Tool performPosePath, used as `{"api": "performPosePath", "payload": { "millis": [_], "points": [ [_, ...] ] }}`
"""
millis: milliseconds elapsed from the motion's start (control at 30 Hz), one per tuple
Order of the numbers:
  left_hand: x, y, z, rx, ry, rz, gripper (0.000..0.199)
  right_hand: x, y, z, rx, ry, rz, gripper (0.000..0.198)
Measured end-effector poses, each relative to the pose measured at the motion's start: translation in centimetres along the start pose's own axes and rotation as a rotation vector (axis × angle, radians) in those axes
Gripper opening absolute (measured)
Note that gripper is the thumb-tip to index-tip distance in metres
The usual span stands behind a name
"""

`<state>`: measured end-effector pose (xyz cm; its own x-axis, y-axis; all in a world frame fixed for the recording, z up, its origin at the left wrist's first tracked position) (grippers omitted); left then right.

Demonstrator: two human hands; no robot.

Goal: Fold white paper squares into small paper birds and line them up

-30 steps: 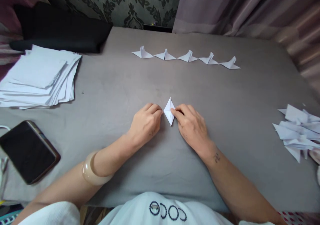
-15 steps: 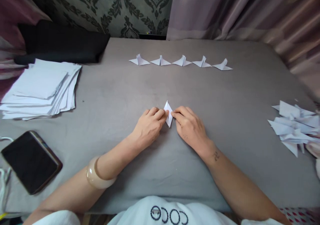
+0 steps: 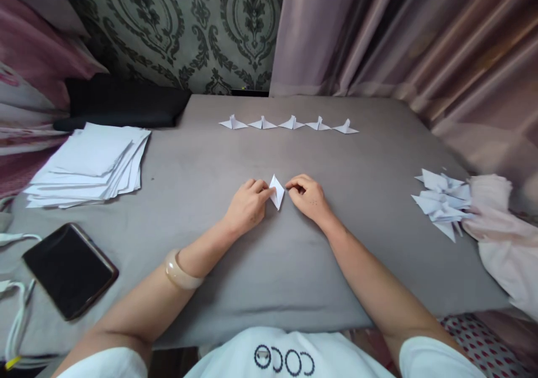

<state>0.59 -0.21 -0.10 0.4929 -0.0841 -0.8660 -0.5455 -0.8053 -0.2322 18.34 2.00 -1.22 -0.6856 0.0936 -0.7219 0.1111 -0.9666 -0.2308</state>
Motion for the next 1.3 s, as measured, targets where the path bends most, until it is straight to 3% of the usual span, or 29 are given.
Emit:
{"api": "performPosePath", "payload": {
  "millis": [100, 167, 333, 433, 567, 667, 800, 967, 1067, 1300],
  "points": [
    [0.0, -0.1, 0.7, -0.076, 0.22, -0.173, 0.028, 0.1, 0.4, 0.4, -0.006, 0.021, 0.047, 0.015],
    [0.1, -0.3, 1.0, -0.165, 0.324, -0.213, 0.018, 0.2, 0.7, 0.7, -0.009, 0.036, 0.058, 0.014],
    [0.4, -0.5, 1.4, -0.319, 0.411, -0.246, 0.016, 0.2, 1.2, 1.0, 0.015, -0.002, 0.032, 0.021],
    [0.5, -0.5, 1.7, -0.338, 0.431, -0.256, 0.017, 0.0, 1.4, 1.1, 0.048, -0.027, 0.004, 0.022],
    [0.5, -0.6, 1.8, -0.344, 0.481, -0.249, 0.011, 0.3, 1.4, 1.6, 0.077, -0.033, 0.015, 0.01],
    [0.4, -0.6, 1.6, -0.37, 0.576, -0.283, 0.009, 0.7, 0.9, 2.0, 0.085, -0.052, 0.025, 0.017],
    [-0.3, -0.7, 2.0, -0.457, 0.914, -0.436, 0.025, 0.7, -0.6, 2.1, 0.177, -0.316, 0.037, 0.02],
    [-2.2, -1.0, 2.8, -0.389, 1.154, -0.609, 0.03, 0.1, -2.8, 2.2, 0.187, -0.531, 0.074, 0.032],
    [-2.6, -1.4, 2.9, -0.348, 1.25, -0.601, 0.026, 0.2, -3.3, 2.0, 0.165, -0.63, 0.144, 0.037],
    [-2.2, -2.4, 1.6, -0.37, 1.392, -0.445, 0.026, 0.2, -3.2, 1.3, 0.121, -0.758, 0.271, 0.032]
  ]
}}
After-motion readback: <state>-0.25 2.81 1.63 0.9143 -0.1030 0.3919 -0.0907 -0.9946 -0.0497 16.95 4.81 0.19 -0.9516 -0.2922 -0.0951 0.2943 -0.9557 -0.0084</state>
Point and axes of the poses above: each hand's wrist, its own y-axis away from the middle knuckle, its own x-axis out of the palm, z = x × y, the point moved 3 cm from there along -y, towards the middle knuckle, and after that the axes turned 10 degrees about y, right-handed, at the moved point
